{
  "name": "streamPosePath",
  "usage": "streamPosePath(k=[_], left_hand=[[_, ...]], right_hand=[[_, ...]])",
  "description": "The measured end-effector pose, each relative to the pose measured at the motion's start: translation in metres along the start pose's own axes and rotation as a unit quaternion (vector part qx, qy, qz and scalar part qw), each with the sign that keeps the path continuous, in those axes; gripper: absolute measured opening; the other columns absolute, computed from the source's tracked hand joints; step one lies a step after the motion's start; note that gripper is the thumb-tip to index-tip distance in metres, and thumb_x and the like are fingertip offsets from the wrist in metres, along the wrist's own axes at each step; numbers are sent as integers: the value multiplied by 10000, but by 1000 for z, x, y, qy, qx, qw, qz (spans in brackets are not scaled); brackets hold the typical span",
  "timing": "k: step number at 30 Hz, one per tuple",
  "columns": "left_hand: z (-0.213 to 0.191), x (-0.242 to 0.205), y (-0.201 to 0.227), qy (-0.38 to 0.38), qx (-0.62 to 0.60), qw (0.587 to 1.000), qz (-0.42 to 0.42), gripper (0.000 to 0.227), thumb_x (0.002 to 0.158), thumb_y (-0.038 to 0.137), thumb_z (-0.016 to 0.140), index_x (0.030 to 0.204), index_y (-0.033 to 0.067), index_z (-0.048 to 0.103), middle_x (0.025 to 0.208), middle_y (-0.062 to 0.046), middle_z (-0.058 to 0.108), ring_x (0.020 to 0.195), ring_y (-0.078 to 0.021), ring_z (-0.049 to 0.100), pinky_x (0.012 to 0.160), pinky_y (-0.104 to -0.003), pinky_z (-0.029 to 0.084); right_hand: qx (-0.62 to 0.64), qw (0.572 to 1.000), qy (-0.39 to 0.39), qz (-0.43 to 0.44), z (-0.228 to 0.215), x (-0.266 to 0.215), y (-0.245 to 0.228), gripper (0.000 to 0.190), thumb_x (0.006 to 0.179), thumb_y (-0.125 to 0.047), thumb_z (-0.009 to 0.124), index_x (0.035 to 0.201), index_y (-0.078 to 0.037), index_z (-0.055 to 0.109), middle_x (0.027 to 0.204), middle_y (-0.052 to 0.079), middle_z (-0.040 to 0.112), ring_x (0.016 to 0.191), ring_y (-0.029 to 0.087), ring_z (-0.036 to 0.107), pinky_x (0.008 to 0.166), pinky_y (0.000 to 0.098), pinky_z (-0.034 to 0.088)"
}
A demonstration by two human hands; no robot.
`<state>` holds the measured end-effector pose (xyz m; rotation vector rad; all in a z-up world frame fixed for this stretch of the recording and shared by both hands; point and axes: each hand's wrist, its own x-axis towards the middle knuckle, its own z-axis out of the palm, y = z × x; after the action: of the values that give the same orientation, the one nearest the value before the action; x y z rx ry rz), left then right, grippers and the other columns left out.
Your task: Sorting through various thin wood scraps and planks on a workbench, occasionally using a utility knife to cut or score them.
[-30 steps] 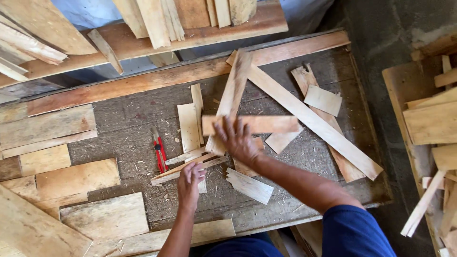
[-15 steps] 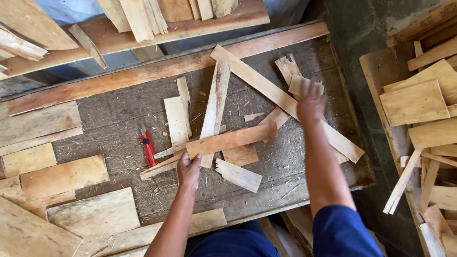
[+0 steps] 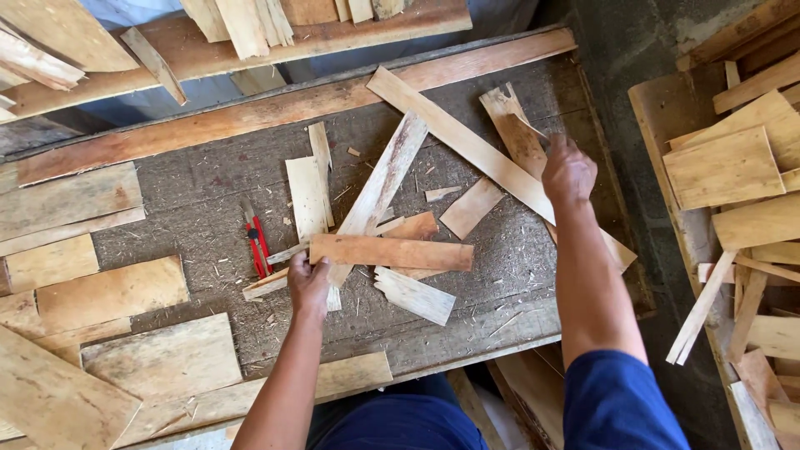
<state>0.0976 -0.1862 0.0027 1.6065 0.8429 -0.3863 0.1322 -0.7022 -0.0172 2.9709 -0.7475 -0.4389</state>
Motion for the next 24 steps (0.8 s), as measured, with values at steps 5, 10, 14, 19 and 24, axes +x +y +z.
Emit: streamPosePath(k=[5,10,14,19,24], left_hand=[[12,28,-18,33,-42,994,98,254,957,-14,627,1204,49,621,1098,-108,696,921,-153,687,800,-250,618],[21,20,3,24,-35,989,142,209,956,-15,633,1154,52,646,1036,-76,690,873,-136,671,772,-235,613],[15,37,-5,43,-39,993,98,123,1007,42,577,1078,68,674,1040,-59,692,857,-142,672,747,-257,616],[5,64,-36,41,-130,978,157,149,1022,14,585,1091,82,699,1108,-79,695,947,-136,641,842,-256,546],[7,56,-34,67,-131,982,119,142,1007,29,577,1049,94,695,1100,-54,707,963,-129,656,838,-254,558]], right_hand=[[330,935,43,-125,-18,-77,-31,276,1106,-260,484,1238,-125,686,943,95,796,637,146,710,530,344,558],[269,959,42,-77,4,-100,-14,274,1070,-233,595,1316,-136,665,1262,106,749,831,222,755,721,410,615],[98,991,83,-30,47,-99,12,702,840,-212,744,1492,-101,509,1456,202,554,1212,391,617,995,510,526],[99,994,44,-11,-16,-154,-19,680,902,-232,738,1530,-139,496,1433,169,563,1247,369,615,1062,482,539],[187,962,-190,-55,-28,-175,-32,631,853,-492,765,1407,-272,558,1520,82,436,1311,326,522,1059,602,442]])
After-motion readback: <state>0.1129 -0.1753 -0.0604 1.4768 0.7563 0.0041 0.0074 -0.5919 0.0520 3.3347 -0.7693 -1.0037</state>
